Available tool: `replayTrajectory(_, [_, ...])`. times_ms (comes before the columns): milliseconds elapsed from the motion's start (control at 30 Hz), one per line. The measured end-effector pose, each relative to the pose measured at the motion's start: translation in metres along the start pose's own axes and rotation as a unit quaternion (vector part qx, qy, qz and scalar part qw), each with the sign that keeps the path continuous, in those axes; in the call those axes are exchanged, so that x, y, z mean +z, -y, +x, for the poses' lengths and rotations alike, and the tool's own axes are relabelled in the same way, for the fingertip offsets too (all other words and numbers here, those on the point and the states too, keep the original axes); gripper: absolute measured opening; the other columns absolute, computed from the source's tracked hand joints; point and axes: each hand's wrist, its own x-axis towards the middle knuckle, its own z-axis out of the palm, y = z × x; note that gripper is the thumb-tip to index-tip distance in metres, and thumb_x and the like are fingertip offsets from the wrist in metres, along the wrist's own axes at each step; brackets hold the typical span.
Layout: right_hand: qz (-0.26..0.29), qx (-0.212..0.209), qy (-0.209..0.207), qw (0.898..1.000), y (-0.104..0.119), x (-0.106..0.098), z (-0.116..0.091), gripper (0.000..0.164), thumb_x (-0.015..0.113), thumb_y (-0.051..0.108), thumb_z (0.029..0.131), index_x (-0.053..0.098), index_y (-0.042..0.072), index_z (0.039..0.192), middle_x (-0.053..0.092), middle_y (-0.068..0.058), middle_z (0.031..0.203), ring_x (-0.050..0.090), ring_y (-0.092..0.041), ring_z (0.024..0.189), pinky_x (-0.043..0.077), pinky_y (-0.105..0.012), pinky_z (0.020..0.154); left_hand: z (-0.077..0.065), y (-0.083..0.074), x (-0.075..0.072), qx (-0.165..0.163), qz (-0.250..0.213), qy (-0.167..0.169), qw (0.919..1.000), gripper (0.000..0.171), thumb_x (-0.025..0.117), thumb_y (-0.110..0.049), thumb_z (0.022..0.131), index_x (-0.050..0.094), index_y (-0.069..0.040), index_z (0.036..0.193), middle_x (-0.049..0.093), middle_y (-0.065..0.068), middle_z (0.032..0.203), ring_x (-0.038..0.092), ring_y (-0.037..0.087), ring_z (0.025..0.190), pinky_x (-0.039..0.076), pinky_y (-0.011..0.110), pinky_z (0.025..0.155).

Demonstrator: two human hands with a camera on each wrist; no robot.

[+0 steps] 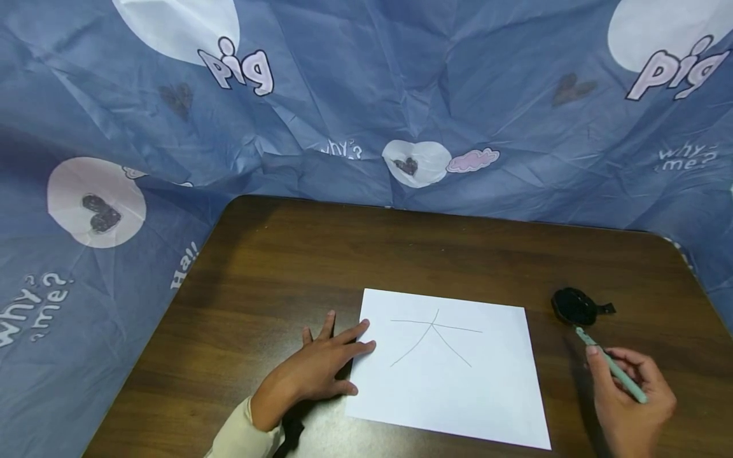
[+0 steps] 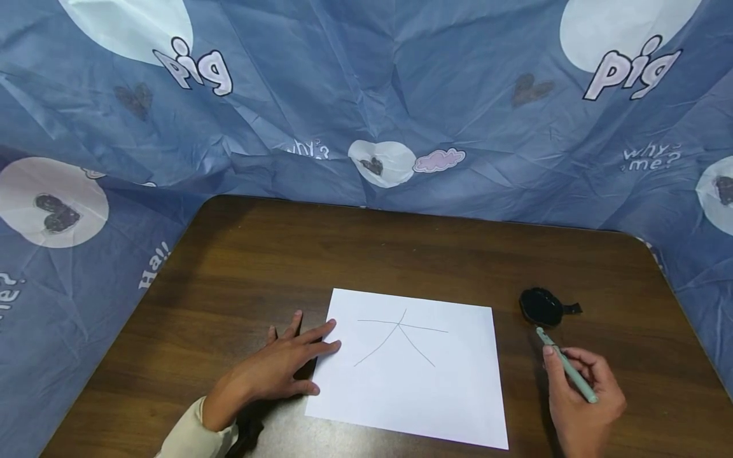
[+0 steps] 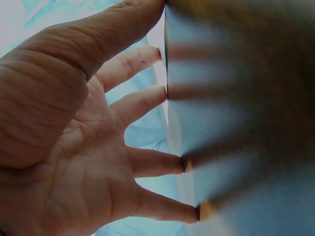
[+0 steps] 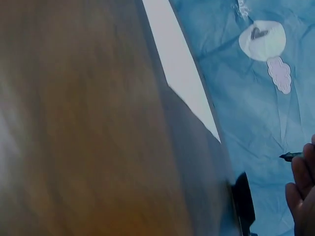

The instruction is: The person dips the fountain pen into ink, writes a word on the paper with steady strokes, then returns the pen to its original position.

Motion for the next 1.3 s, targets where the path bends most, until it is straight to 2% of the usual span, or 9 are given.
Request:
replayTrajectory(167, [-0.020, -0.047, -0.023, 0.998, -0.006, -0.005, 0.013, 0.023, 0.076, -0.006, 0.082, 0.064, -0.021, 0.095, 0.066, 0.016, 0.070, 0.055, 0.003, 0.050, 0.038, -0.011, 0.044, 0.000, 0.000, -0.001, -0.002, 0.002, -0.001, 1.0000, 0.072, 0.081, -0.032, 0.084, 0.051, -0.019, 0.148, 0.025, 0.005, 0.164, 0.006, 0.062, 0.140, 0.016, 0.088, 0.088])
replayTrajectory(267, [-0.040, -0.042, -0.036, 0.998, -0.011, -0.007, 0.020, 0.022, 0.076, -0.002, 0.083, 0.069, -0.016, 0.098, 0.067, 0.021, 0.073, 0.057, 0.007, 0.054, 0.040, -0.008, 0.047, -0.001, 0.000, -0.001, -0.002, 0.002, 0.000, 1.0000, 0.072, 0.081, -0.032, 0.083, 0.051, -0.019, 0.148, 0.026, 0.006, 0.163, 0.006, 0.062, 0.141, 0.015, 0.088, 0.088])
replayTrajectory(433, [-0.075, 0.012, -0.034, 0.997, -0.014, -0.006, 0.029, 0.023, 0.071, 0.001, 0.088, 0.072, -0.007, 0.109, 0.066, 0.025, 0.082, 0.066, 0.009, 0.069, 0.047, -0.007, 0.057, -0.001, 0.000, 0.000, -0.003, 0.001, 0.002, 1.0000, 0.073, 0.081, -0.032, 0.084, 0.050, -0.019, 0.148, 0.025, 0.005, 0.164, 0.005, 0.061, 0.141, 0.015, 0.088, 0.089])
replayTrajectory(600, [-0.132, 0.066, -0.031, 0.989, -0.017, -0.007, 0.032, 0.028, 0.066, 0.006, 0.092, 0.071, -0.003, 0.118, 0.061, 0.031, 0.081, 0.060, 0.017, 0.067, 0.044, -0.004, 0.056, -0.002, 0.000, 0.001, -0.001, 0.000, 0.000, 1.0000, 0.073, 0.081, -0.032, 0.084, 0.050, -0.019, 0.148, 0.026, 0.006, 0.163, 0.006, 0.062, 0.140, 0.016, 0.088, 0.088])
replayTrajectory(800, [-0.235, 0.136, 0.029, 0.962, -0.023, -0.009, 0.041, 0.039, 0.053, 0.021, 0.101, 0.055, 0.000, 0.135, 0.064, 0.018, 0.092, 0.047, 0.022, 0.066, 0.036, -0.008, 0.063, -0.001, 0.001, 0.002, -0.004, 0.003, -0.001, 1.0000, 0.073, 0.081, -0.033, 0.083, 0.051, -0.019, 0.148, 0.025, 0.006, 0.164, 0.007, 0.062, 0.140, 0.017, 0.088, 0.088])
replayTrajectory(900, [-0.265, 0.186, 0.074, 0.943, -0.025, -0.011, 0.047, 0.044, 0.047, 0.026, 0.103, 0.044, 0.003, 0.142, 0.061, 0.011, 0.094, 0.044, 0.014, 0.067, 0.035, -0.019, 0.064, -0.001, 0.001, 0.001, -0.002, 0.004, -0.002, 1.0000, 0.073, 0.081, -0.033, 0.083, 0.051, -0.019, 0.148, 0.025, 0.006, 0.164, 0.007, 0.063, 0.140, 0.017, 0.088, 0.087])
replayTrajectory(1067, [-0.284, 0.230, 0.141, 0.920, -0.027, -0.010, 0.056, 0.050, 0.042, 0.022, 0.103, 0.032, 0.002, 0.149, 0.058, -0.017, 0.125, 0.051, -0.012, 0.084, 0.038, -0.026, 0.065, -0.001, 0.000, 0.000, -0.002, 0.003, 0.000, 1.0000, 0.073, 0.081, -0.033, 0.084, 0.050, -0.019, 0.148, 0.025, 0.006, 0.164, 0.006, 0.063, 0.140, 0.017, 0.088, 0.087])
replayTrajectory(1167, [-0.283, 0.235, 0.172, 0.914, -0.030, -0.008, 0.059, 0.053, 0.042, 0.017, 0.103, 0.028, 0.000, 0.151, 0.051, -0.025, 0.135, 0.050, -0.028, 0.098, 0.037, -0.034, 0.074, -0.001, -0.001, 0.000, -0.002, 0.005, 0.001, 1.0000, 0.073, 0.081, -0.033, 0.083, 0.050, -0.020, 0.148, 0.025, 0.006, 0.164, 0.007, 0.063, 0.140, 0.017, 0.088, 0.088])
replayTrajectory(1300, [-0.284, 0.237, 0.188, 0.910, -0.034, -0.007, 0.060, 0.055, 0.042, 0.014, 0.102, 0.025, -0.002, 0.151, 0.050, -0.028, 0.136, 0.048, -0.037, 0.109, 0.035, -0.049, 0.086, 0.000, -0.001, 0.000, -0.003, 0.004, 0.004, 1.0000, 0.073, 0.081, -0.034, 0.084, 0.050, -0.020, 0.148, 0.025, 0.005, 0.164, 0.006, 0.063, 0.140, 0.017, 0.088, 0.088])
